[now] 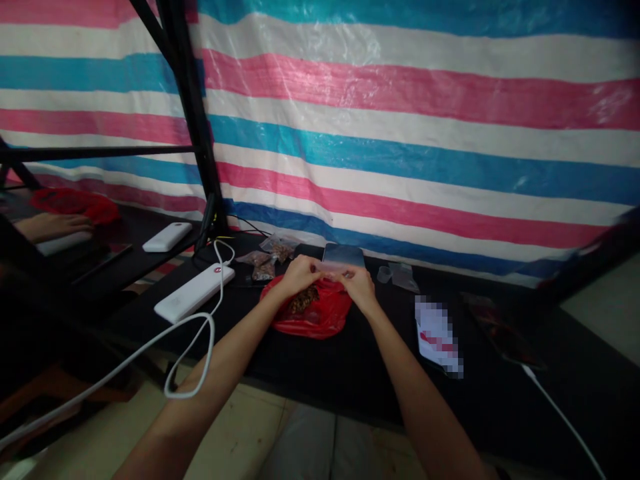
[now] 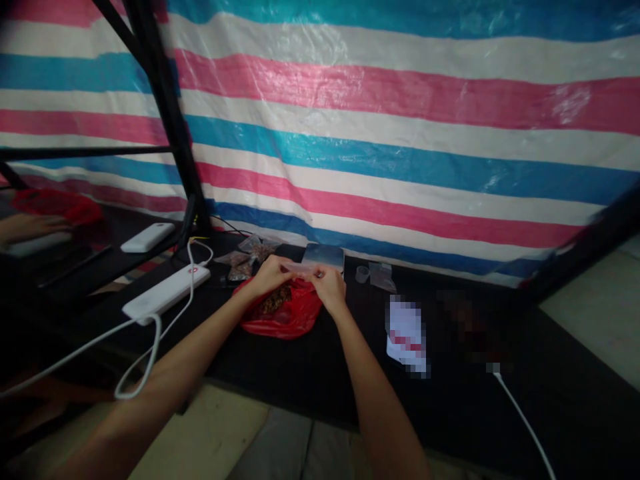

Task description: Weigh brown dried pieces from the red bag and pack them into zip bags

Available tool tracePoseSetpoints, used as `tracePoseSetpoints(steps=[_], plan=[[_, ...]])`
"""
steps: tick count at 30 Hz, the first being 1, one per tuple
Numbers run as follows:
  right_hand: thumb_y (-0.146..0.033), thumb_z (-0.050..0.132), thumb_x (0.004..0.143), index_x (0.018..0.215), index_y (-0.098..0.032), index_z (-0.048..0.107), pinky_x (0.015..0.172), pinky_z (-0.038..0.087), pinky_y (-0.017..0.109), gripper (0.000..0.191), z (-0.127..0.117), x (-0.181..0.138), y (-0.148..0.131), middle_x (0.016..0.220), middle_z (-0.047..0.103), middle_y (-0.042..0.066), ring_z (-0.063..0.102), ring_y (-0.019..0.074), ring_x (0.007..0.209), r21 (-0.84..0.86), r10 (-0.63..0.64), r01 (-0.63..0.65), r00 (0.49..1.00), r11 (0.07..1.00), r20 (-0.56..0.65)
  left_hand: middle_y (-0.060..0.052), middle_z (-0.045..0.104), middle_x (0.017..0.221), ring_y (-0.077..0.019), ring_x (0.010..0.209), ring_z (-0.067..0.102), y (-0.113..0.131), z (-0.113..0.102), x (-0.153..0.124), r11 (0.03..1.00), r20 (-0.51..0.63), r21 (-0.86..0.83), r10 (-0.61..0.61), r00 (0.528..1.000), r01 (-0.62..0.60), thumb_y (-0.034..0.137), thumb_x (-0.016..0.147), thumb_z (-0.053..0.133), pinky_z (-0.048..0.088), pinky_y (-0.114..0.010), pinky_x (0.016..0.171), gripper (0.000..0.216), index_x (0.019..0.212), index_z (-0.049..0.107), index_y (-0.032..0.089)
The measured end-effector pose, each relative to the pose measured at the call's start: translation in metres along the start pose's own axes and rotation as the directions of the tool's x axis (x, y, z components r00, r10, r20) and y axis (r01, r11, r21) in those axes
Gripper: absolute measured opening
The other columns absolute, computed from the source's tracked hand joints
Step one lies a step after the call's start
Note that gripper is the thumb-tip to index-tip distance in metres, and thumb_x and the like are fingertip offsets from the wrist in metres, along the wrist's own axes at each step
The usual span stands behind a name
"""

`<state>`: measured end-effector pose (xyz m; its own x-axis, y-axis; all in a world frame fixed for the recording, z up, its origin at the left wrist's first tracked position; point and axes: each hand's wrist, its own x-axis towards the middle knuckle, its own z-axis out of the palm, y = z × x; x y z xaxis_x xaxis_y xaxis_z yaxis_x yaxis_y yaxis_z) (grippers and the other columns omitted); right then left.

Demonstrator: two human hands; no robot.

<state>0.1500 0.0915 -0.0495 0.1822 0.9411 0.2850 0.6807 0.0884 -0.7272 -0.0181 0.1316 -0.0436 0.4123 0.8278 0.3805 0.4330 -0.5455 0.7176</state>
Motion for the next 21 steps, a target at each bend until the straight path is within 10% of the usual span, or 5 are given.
tracePoseSetpoints(steps=[8,15,21], plan=[[-0.051,0.060,0.062,0.077,-0.012,0.065,0.038,0.028,0.019,0.042,-0.007,0.005,0.007,0.055,0.062,0.001,0.036,0.0050,0.035,0.530,-0.012,-0.078,0.986,0.845,0.165,-0.002,0.059,0.055,-0.0103,0.049,0.047,-0.005,0.002,0.003,0.983,0.062,-0.175,0.059,0.996,-0.048,0.033,0.074,0.053,0.035,-0.021,0.052,0.029,0.069,0.067,0.008],[-0.049,0.063,0.060,0.102,-0.020,0.047,0.046,0.041,0.020,0.053,0.003,0.008,0.008,0.064,0.065,-0.001,0.058,0.0129,0.053,0.515,0.062,-0.106,0.993,0.851,0.101,0.003,0.057,0.054,-0.0111,0.053,0.051,-0.001,0.005,0.005,0.962,0.070,-0.266,0.074,0.995,-0.053,0.033,0.074,0.057,0.037,-0.019,0.057,0.060,0.127,0.040,0.011],[-0.053,0.056,0.066,0.098,-0.018,0.042,0.042,0.039,0.021,0.050,-0.065,0.025,0.052,0.069,0.067,0.002,0.050,0.0092,0.041,0.197,0.178,-0.135,0.958,0.971,-0.224,-0.002,0.059,0.066,-0.0166,0.065,0.055,-0.028,-0.033,0.002,0.945,-0.354,0.236,-0.136,0.925,0.229,0.042,0.085,0.041,0.038,-0.025,0.062,0.053,0.129,0.035,0.013]])
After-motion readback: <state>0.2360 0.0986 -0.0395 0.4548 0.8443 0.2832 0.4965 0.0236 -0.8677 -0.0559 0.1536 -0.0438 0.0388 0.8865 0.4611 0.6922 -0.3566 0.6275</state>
